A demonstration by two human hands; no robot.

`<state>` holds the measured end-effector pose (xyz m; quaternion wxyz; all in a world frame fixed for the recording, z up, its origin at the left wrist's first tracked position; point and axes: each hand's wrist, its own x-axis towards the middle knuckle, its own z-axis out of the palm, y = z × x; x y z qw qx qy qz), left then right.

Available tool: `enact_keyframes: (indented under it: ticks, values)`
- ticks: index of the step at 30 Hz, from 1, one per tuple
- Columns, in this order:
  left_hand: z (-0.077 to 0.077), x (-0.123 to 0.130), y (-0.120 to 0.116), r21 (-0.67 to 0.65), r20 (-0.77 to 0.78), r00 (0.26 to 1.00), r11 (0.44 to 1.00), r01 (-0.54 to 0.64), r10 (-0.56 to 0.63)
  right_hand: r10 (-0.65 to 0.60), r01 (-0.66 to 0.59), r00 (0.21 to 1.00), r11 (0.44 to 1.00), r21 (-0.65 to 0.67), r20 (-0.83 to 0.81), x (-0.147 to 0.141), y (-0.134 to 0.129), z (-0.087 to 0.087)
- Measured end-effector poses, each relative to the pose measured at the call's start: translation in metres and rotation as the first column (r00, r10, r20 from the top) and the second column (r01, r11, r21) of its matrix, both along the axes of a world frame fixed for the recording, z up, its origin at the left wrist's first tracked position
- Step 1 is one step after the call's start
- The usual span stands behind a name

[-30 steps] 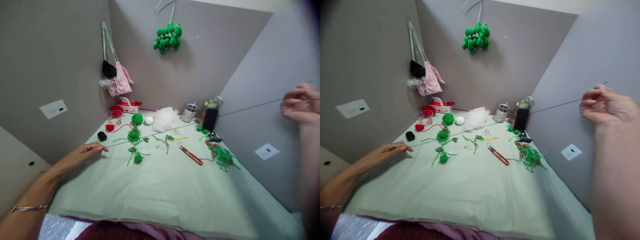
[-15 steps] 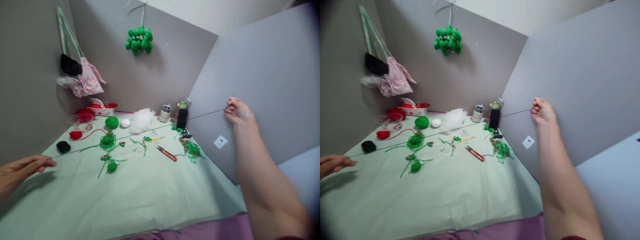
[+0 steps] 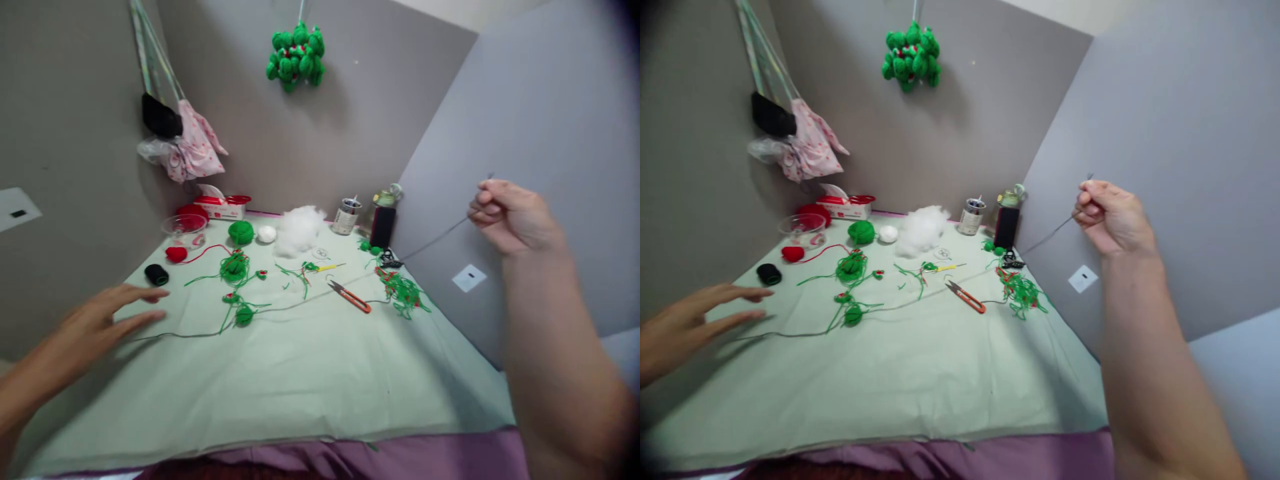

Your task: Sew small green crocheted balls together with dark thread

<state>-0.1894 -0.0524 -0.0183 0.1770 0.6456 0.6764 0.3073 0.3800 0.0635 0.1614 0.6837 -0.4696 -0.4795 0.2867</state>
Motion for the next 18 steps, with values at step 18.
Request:
enact_keyframes:
  ticks: [18]
  values:
    - [0.006,0.187,0.033,0.194,0.282,0.791,0.839,0.508,-0.543,0.454,-0.496,0.483,0.847,-0.194,0.749,-0.2,-0.085,-0.15]
